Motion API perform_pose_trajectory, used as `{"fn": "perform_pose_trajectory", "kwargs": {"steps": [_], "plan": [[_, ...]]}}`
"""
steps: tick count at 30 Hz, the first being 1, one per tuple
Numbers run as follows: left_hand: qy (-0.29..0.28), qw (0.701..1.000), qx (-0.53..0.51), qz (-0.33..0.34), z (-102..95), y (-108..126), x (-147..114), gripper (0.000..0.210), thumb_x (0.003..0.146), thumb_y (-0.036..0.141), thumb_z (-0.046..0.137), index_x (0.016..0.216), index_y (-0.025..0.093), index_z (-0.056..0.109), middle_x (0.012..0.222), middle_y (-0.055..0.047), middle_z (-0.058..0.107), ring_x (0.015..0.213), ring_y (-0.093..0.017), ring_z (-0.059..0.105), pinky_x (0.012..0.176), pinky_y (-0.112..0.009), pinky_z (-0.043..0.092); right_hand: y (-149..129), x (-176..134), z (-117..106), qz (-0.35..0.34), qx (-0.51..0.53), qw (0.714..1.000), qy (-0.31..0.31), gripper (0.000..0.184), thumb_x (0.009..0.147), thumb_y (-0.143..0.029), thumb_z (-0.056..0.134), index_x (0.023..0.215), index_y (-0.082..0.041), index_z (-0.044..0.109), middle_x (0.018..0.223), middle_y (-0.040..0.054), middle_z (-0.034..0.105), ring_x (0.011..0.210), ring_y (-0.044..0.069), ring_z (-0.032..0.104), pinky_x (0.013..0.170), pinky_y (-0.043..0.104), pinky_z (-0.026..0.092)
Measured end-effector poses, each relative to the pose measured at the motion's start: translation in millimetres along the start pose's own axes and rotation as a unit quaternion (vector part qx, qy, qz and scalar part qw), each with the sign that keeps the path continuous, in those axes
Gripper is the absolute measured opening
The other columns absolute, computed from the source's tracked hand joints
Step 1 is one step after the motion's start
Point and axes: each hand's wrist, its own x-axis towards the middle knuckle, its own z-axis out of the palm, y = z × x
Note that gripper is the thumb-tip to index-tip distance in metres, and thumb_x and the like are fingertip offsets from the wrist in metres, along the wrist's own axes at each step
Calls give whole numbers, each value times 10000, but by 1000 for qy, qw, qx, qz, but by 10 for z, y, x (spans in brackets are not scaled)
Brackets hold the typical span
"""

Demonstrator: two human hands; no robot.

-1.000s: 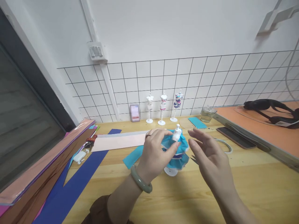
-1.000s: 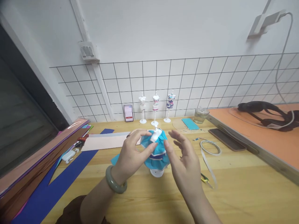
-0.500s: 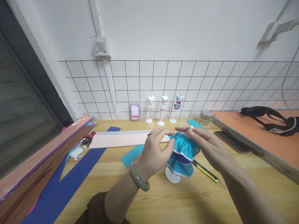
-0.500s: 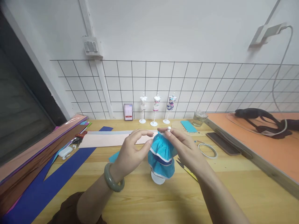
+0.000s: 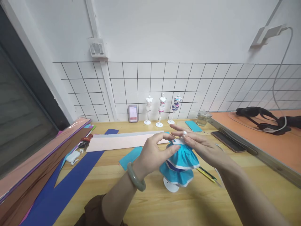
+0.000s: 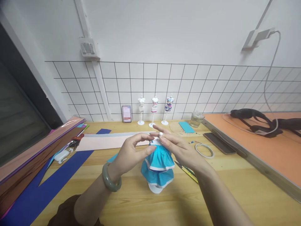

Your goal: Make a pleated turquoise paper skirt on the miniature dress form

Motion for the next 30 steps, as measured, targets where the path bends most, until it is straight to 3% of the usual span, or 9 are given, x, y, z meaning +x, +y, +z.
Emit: {"fn": "perform_pose_trajectory", "kwargs": {"steps": [3, 7, 12, 19, 23, 25, 27, 30], "plan": [[10, 1000, 3, -10, 12, -17, 9, 148, 796, 256, 651, 938, 214, 654, 1007, -42, 696, 986, -188, 631, 916, -356, 486, 55, -41, 17, 48, 30, 997, 54, 414, 904, -513, 462, 1268, -348, 570, 1427, 33, 473, 1336, 272, 382, 1065, 523, 325], [21, 999, 17, -21, 17, -39, 11, 154, 782, 270, 663, 925, 213, 654, 1011, -44, 697, 995, -199, 629, 905, -359, 491, 217, -155, 47, 83, 128, 980, 126, 390, 886, -524, 490, 1168, -312, 656, 1353, 53, 554, 1285, 270, 453, 1056, 490, 350], [20, 999, 10, -25, 26, -20, 5, 155, 777, 275, 667, 917, 209, 654, 987, -36, 697, 975, -190, 627, 900, -345, 485, 338, -246, 141, 61, 148, 977, 139, 356, 824, -447, 629, 1148, -305, 672, 1329, 43, 574, 1284, 281, 451, 1076, 482, 333], [7, 998, -40, -41, 25, -38, 12, 185, 763, 294, 689, 907, 183, 656, 980, -47, 695, 979, -194, 620, 908, -333, 469, 348, -191, 262, 91, 235, 952, 177, 371, 737, -459, 720, 1071, -296, 718, 1191, 61, 670, 1131, 309, 588, 966, 444, 463], [13, 999, -22, -44, 27, -44, 3, 180, 767, 299, 682, 908, 192, 647, 978, -37, 687, 980, -186, 609, 917, -333, 458, 313, -206, 304, 105, 286, 935, 183, 387, 780, -467, 674, 1127, -296, 685, 1246, 66, 638, 1158, 296, 569, 973, 454, 454], [17, 999, -14, -48, 26, -34, 3, 178, 768, 293, 679, 911, 193, 644, 978, -35, 683, 980, -183, 604, 920, -334, 454, 291, -268, 333, 95, 268, 935, 211, 382, 826, -479, 614, 1165, -308, 655, 1272, 60, 620, 1187, 283, 546, 983, 456, 443], [21, 998, -11, -51, 21, -27, 5, 176, 771, 289, 673, 914, 191, 640, 987, -40, 679, 989, -184, 600, 928, -336, 449, 281, -371, 371, 61, 188, 943, 267, 350, 861, -432, 584, 1190, -318, 625, 1281, 53, 608, 1197, 265, 535, 999, 454, 427], [24, 998, -11, -51, 13, -37, 8, 182, 780, 296, 663, 925, 190, 631, 1012, -51, 672, 1006, -192, 595, 938, -347, 442, 294, -547, 438, -54, 12, 938, 341, 307, 866, -266, 593, 1171, -305, 609, 1237, 66, 605, 1178, 257, 532, 983, 457, 427]]}}
